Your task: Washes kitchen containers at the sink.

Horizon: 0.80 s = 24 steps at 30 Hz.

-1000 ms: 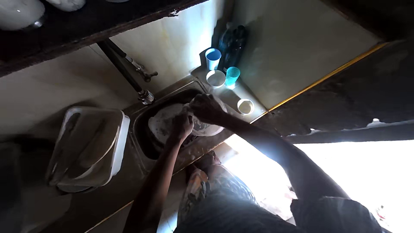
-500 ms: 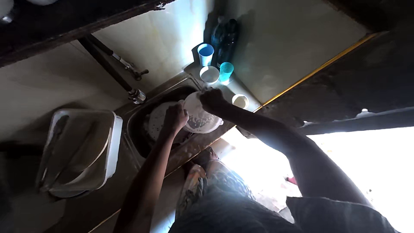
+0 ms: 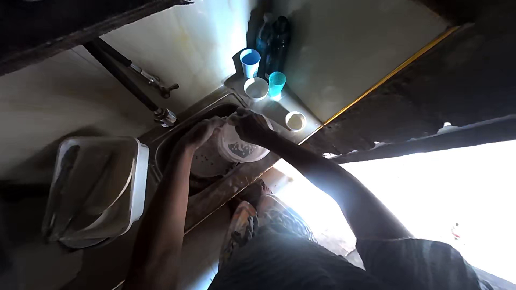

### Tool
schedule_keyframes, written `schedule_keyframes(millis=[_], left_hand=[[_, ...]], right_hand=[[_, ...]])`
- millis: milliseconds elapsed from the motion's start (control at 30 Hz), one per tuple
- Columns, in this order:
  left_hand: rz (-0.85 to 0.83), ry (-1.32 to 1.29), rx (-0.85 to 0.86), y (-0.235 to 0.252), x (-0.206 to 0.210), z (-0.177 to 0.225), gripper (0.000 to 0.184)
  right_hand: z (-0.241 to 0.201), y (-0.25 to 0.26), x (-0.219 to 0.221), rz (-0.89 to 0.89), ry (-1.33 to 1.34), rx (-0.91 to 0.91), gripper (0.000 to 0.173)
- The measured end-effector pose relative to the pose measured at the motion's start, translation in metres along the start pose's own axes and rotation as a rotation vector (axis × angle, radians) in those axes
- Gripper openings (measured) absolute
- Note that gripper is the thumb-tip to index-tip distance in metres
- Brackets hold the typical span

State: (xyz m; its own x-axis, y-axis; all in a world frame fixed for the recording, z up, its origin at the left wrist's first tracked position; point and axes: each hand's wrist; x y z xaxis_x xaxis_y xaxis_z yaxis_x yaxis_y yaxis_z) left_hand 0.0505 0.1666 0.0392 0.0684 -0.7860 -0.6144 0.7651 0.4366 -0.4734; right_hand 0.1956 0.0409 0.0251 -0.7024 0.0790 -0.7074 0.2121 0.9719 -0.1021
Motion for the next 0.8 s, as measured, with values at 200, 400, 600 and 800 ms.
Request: schedule_keyframes(millis=[200, 400, 600, 800], left_hand=[[-0.046, 0.370, -0.045, 0.016, 0.017, 0.032, 0.044], [-0.157, 0.535, -0.097, 0.049, 0.025, 0.058, 0.038], [-0.253, 0.482, -0.146, 0.052, 0.018, 0.059, 0.037], [-0.203, 0.486, -0.131, 0.046, 0.013, 0.043, 0.035]], right_hand=[[0.022, -0.014, 0.021, 0.021, -0.044, -0.213, 0.027], [0.042, -0.046, 0.029, 0.173, 0.150, -0.269, 0.032], [0.058, -0.070, 0.037, 0.142, 0.500, -0.298, 0.026], [0.086, -0.096, 0.006, -0.185, 0.155, -0.011, 0.022]])
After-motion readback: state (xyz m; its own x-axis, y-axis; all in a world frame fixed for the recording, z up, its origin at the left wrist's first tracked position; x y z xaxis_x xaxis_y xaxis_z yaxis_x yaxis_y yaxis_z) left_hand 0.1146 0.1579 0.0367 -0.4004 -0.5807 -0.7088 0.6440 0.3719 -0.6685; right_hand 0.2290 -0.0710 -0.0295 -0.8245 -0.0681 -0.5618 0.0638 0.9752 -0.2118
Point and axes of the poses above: each hand's wrist, its own y-axis towards the middle knuckle, its own x-axis out of the palm, z = x × y, and after that the axes turned 14 degrees about y, right-handed
